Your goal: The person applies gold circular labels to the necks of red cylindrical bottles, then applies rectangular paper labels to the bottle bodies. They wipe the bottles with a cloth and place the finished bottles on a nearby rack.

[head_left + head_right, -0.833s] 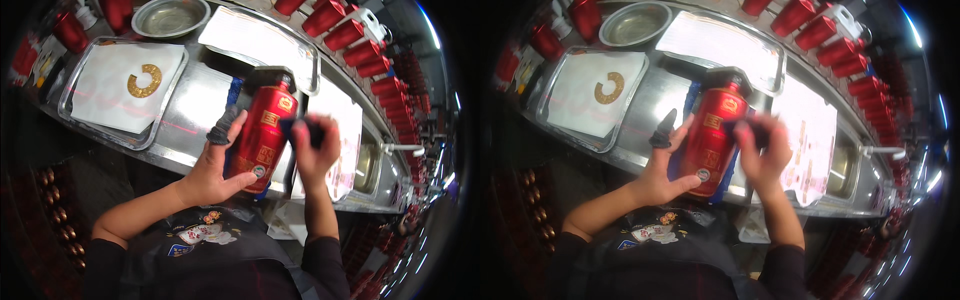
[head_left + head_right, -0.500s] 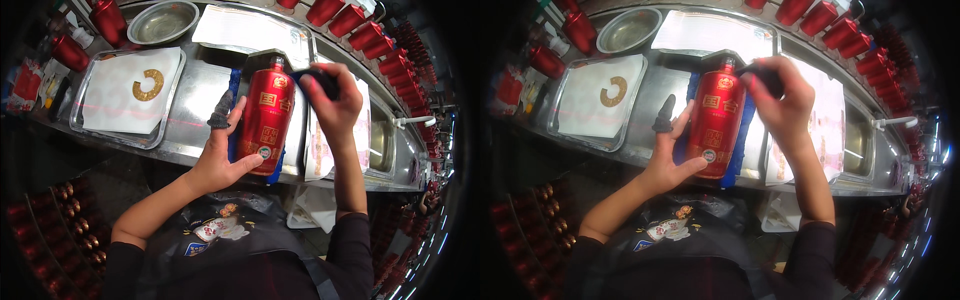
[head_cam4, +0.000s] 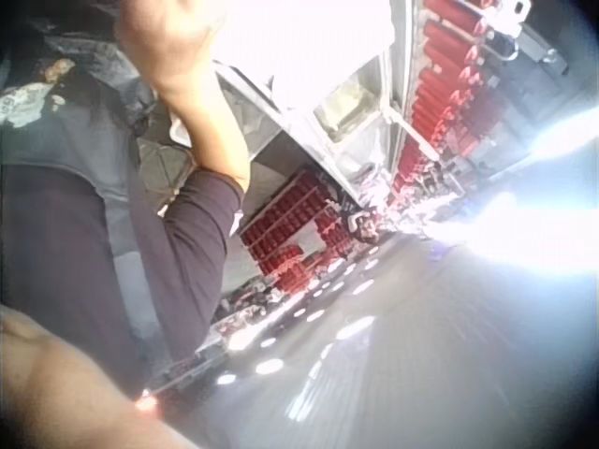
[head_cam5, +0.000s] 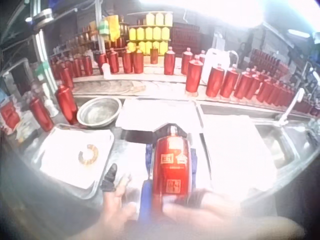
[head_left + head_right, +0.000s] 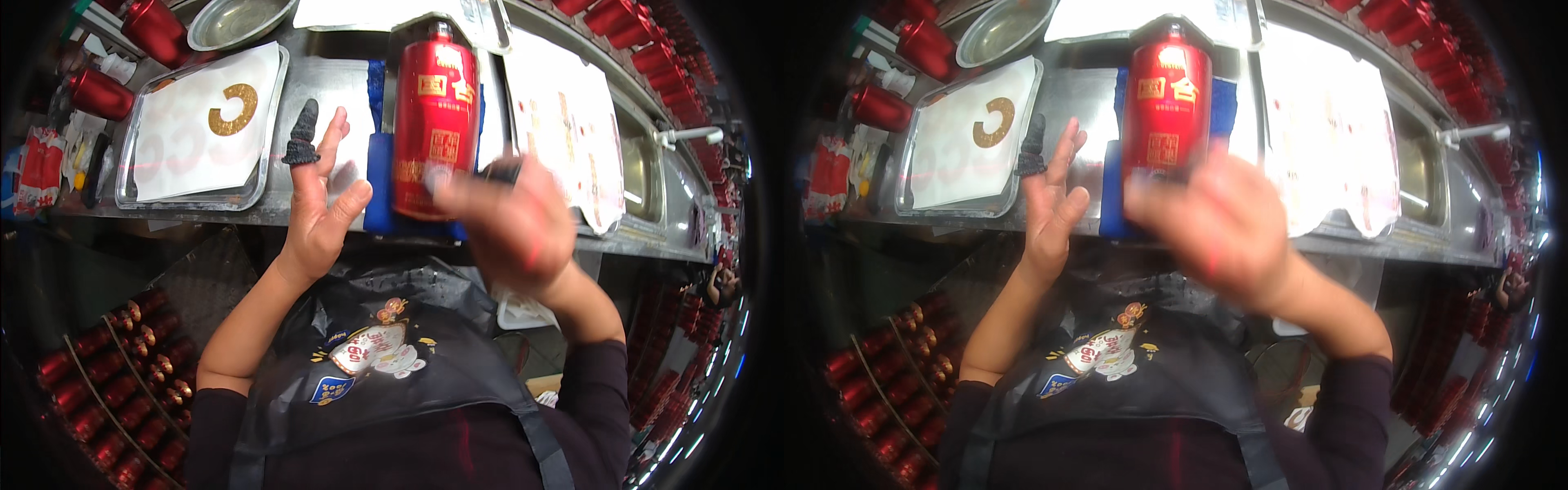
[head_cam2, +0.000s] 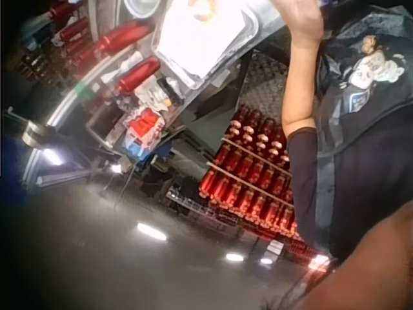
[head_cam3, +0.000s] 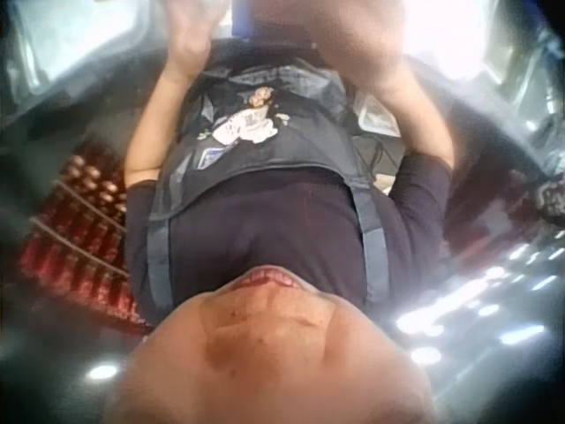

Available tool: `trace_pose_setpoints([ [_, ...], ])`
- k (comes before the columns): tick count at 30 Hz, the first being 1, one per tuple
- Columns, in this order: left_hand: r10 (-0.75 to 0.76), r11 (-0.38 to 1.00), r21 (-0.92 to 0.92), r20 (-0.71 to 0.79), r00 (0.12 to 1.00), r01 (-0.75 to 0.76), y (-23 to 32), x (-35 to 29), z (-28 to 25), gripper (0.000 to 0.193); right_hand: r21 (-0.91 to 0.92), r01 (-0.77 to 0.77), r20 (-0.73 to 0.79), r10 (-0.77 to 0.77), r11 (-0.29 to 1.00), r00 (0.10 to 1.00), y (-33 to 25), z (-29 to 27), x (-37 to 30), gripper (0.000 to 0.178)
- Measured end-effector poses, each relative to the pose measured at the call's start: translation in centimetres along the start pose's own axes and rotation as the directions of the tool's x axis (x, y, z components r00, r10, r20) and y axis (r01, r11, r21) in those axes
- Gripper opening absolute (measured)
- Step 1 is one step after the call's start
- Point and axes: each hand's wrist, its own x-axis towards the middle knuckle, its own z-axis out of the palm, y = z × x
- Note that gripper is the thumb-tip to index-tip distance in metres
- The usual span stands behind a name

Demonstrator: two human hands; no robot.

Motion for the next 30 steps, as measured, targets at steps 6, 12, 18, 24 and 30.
trace_pose_setpoints([
  [6,0.117,0.993,-0.025,-0.035,0.993,-0.118,0.4,-0.6,-0.1,0.072,0.13,0.186,0.325,-0.219,0.974,0.92,-1.9,2.4,0.2,0.019],
  [12,0.028,0.997,-0.069,0.038,0.999,-0.025,0.8,-0.1,-0.3,0.086,0.158,0.159,0.139,-0.182,0.975,0.973,-0.5,1.1,-2.5,0.037],
  [18,0.07,0.948,0.284,0.25,0.966,-0.142,1.6,0.6,1.2,0.112,0.177,0.062,0.18,-0.094,0.982,0.979,1.3,0.4,-2.0,0.036],
  [24,0.234,0.806,0.534,0.11,0.966,-0.256,1.4,1.9,4.8,0.106,0.278,-0.253,-0.115,0.293,0.927,0.949,7.4,1.4,5.6,0.019],
  [30,0.212,0.822,0.527,0.072,0.975,-0.218,0.4,2.2,3.9,0.119,0.357,0.088,0.005,-0.096,0.93,0.995,0.2,1.3,-3.1,0.029],
])
